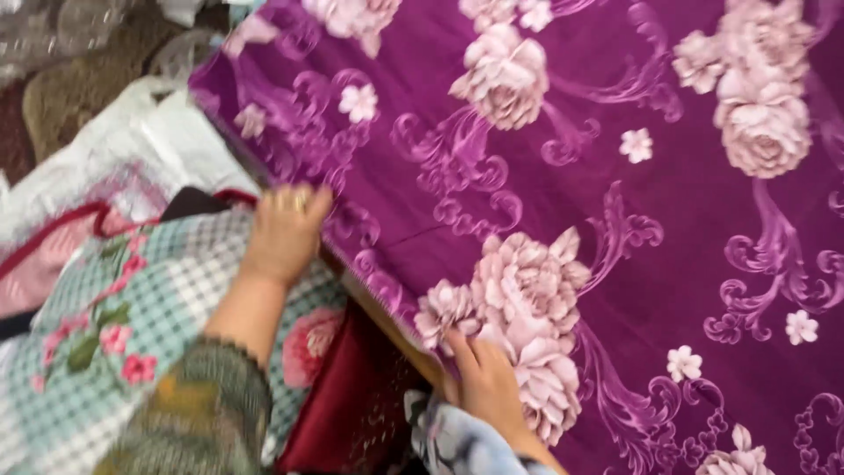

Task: Smoothing out a purple floral bedspread and tucking the edges into a wooden bed frame.

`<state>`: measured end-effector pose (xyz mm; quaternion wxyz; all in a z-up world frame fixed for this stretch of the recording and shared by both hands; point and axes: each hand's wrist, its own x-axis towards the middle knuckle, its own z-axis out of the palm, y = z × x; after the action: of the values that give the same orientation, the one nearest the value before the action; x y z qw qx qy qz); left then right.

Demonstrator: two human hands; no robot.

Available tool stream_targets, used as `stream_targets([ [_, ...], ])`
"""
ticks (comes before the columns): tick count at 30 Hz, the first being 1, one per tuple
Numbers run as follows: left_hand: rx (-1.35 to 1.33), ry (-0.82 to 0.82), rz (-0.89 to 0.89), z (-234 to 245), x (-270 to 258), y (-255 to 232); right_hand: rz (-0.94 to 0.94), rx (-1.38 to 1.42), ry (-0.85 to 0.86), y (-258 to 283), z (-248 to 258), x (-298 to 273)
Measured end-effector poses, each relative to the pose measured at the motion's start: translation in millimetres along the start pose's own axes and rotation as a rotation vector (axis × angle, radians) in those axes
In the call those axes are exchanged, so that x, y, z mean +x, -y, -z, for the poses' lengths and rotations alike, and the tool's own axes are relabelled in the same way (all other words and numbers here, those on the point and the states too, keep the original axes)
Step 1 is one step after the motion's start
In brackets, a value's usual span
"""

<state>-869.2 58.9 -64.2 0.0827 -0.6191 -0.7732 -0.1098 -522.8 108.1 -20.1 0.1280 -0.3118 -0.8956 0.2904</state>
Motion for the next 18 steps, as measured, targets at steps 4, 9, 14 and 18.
stream_targets([
  [4,0.047,0.095,0.059,3,9,39,0.059,0.048,0.039,15,-38,46],
  [9,0.075,0.227,0.019,8,14,22,0.133,0.077,0.140,35,-25,59],
  [14,-0.004,0.333,0.290,25,55,-52,0.055,-0.021,-0.161,16,-13,100],
  [18,-0.144,0.209,0.231,14,63,-104,-0.186,-0.327,-0.139,-25,1,101],
])
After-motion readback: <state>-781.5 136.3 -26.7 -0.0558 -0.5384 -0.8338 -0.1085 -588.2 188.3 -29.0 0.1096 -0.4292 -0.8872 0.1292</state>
